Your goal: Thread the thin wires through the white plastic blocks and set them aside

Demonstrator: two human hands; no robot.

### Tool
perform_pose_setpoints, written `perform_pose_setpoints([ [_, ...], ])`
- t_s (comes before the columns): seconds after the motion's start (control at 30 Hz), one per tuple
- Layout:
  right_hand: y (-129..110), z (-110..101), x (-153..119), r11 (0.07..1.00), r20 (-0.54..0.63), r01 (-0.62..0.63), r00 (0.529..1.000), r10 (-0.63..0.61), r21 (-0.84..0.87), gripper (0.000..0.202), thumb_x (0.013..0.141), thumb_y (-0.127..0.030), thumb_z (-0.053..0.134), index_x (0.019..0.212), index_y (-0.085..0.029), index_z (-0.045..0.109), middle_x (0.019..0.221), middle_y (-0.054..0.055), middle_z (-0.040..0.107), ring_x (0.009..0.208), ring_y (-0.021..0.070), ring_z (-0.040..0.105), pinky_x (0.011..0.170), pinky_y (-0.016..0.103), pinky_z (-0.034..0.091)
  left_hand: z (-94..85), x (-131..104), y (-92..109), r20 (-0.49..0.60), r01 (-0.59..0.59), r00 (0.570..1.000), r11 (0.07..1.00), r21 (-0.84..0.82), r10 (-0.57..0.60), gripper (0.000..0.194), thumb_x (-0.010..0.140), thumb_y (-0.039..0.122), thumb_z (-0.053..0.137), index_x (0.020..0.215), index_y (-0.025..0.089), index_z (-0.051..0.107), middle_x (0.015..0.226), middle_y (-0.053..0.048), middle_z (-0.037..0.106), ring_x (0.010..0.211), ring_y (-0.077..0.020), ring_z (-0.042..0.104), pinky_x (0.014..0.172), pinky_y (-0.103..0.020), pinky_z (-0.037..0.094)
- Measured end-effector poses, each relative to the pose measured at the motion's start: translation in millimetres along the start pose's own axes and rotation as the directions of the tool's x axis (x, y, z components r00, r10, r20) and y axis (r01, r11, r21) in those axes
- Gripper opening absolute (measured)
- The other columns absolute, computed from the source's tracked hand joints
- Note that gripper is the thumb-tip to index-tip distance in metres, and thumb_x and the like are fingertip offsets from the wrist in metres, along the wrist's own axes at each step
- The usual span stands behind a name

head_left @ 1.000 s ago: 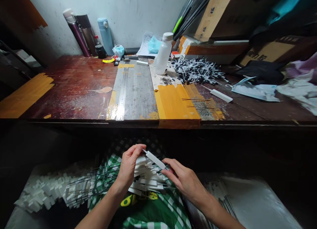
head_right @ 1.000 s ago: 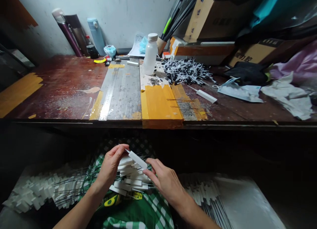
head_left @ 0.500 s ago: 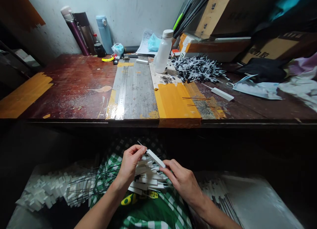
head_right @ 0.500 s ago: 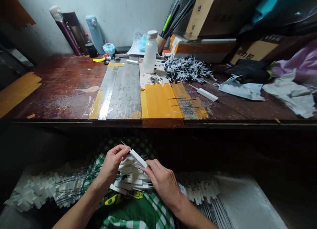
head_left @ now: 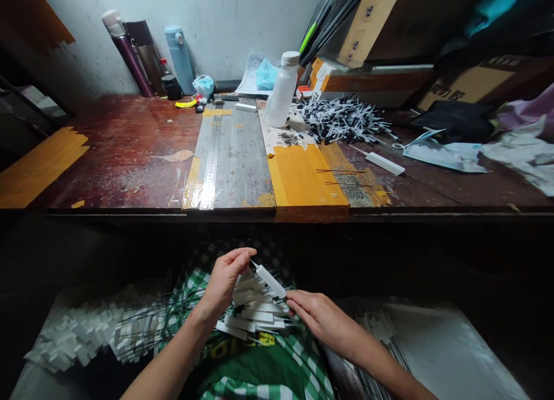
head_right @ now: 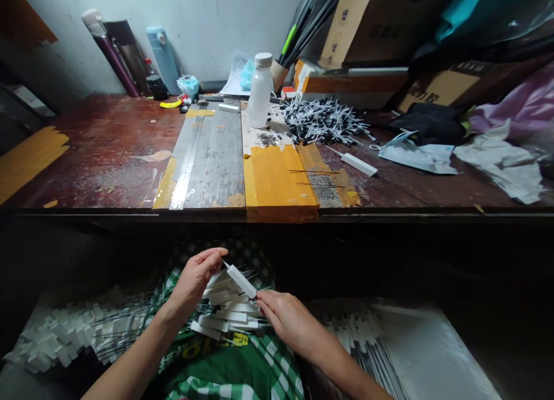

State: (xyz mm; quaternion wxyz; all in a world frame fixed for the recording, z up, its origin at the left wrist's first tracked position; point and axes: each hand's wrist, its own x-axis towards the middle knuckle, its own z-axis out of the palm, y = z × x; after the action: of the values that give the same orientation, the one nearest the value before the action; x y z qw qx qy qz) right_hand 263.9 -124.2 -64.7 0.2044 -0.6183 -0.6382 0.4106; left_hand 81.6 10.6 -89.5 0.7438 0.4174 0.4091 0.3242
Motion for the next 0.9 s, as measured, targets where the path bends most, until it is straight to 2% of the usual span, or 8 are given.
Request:
perform_pose_setpoints([
  [0.07, 3, 2, 0, 1.0, 0.013, 0.021, 1.0, -0.021, 0.0, 0.032, 0.099, -0.029, 0.035, 0.091, -0.021, 0.065, 0.083, 0.002, 0.067, 0.075, 0.0162, 0.062, 0.068, 0.024, 0.042, 0.4, 0, 0, 0.011, 0.006, 1.0, 0.999, 0.047, -0.006, 0.033, 0.075, 0.044, 0.073, 0.09, 0.014, 0.077, 0.064, -0.001, 0.054, 0.062, -0.0121, 0.039, 0.058, -0.024, 0.028],
  [0.23, 10, 6, 3, 0.994, -0.066, -0.082, 0.995, 0.077, -0.077, 0.024, 0.094, -0.028, 0.045, 0.081, -0.021, 0.064, 0.078, 0.001, 0.066, 0.072, 0.0166, 0.062, 0.064, 0.024, 0.04, 2.3, -3, -3, 0.02, 0.013, 1.0, 0.995, 0.1, -0.015, 0.035, 0.074, 0.046, 0.072, 0.089, 0.015, 0.077, 0.066, -0.002, 0.056, 0.062, -0.0124, 0.04, 0.058, -0.023, 0.029],
  [0.4, 4, 4, 5, 0.98, -0.073, -0.169, 0.984, 0.162, -0.101, 0.017, 0.089, -0.027, 0.055, 0.074, -0.02, 0.059, 0.073, -0.001, 0.063, 0.067, 0.015, 0.058, 0.059, 0.023, 0.036, 2.6, -4, -4, 0.024, 0.007, 1.0, 0.992, 0.129, -0.01, 0.034, 0.077, 0.045, 0.07, 0.09, 0.014, 0.076, 0.069, -0.002, 0.057, 0.061, -0.0117, 0.04, 0.058, -0.023, 0.029],
  [0.57, -1, 1, 5, 0.97, -0.095, -0.211, 0.975, 0.201, -0.123, 0.019, 0.087, -0.027, 0.06, 0.07, -0.021, 0.053, 0.069, -0.003, 0.059, 0.063, 0.0135, 0.055, 0.055, 0.022, 0.034, 4.0, -6, -2, 0.011, 0.02, 1.0, 0.991, 0.135, -0.021, 0.034, 0.076, 0.047, 0.07, 0.089, 0.016, 0.077, 0.071, -0.002, 0.061, 0.062, -0.0119, 0.042, 0.058, -0.024, 0.03],
  [0.67, 5, 4, 4, 0.971, -0.116, -0.177, 0.98, 0.159, -0.163, 0.018, 0.089, -0.028, 0.059, 0.072, -0.021, 0.055, 0.071, -0.002, 0.06, 0.063, 0.0137, 0.056, 0.056, 0.022, 0.035, 3.5, -5, -5, 0.001, 0.038, 0.999, 0.993, 0.113, -0.039, 0.034, 0.074, 0.047, 0.072, 0.089, 0.016, 0.077, 0.072, -0.002, 0.062, 0.063, -0.0113, 0.043, 0.059, -0.023, 0.031],
  [0.8, 14, 9, 1, 0.965, -0.108, -0.08, 0.993, 0.054, -0.25, 0.022, 0.098, -0.028, 0.044, 0.094, -0.024, 0.065, 0.081, 0.001, 0.064, 0.07, 0.0164, 0.062, 0.062, 0.024, 0.041, 0.1, -1, -13, -0.016, 0.05, 0.999, 0.995, 0.081, -0.049, 0.033, 0.075, 0.046, 0.073, 0.09, 0.017, 0.077, 0.074, -0.002, 0.062, 0.063, -0.0104, 0.043, 0.059, -0.022, 0.031],
  [0.9, 15, 10, -2, 0.956, -0.109, -0.079, 0.993, 0.049, -0.284, 0.024, 0.099, -0.027, 0.042, 0.099, -0.024, 0.066, 0.083, 0.003, 0.065, 0.074, 0.0178, 0.064, 0.064, 0.024, 0.043, -1.9, 1, -17, -0.017, 0.052, 0.999, 0.994, 0.095, -0.051, 0.034, 0.075, 0.046, 0.073, 0.09, 0.016, 0.077, 0.072, -0.002, 0.061, 0.062, -0.0106, 0.043, 0.057, -0.022, 0.03],
])
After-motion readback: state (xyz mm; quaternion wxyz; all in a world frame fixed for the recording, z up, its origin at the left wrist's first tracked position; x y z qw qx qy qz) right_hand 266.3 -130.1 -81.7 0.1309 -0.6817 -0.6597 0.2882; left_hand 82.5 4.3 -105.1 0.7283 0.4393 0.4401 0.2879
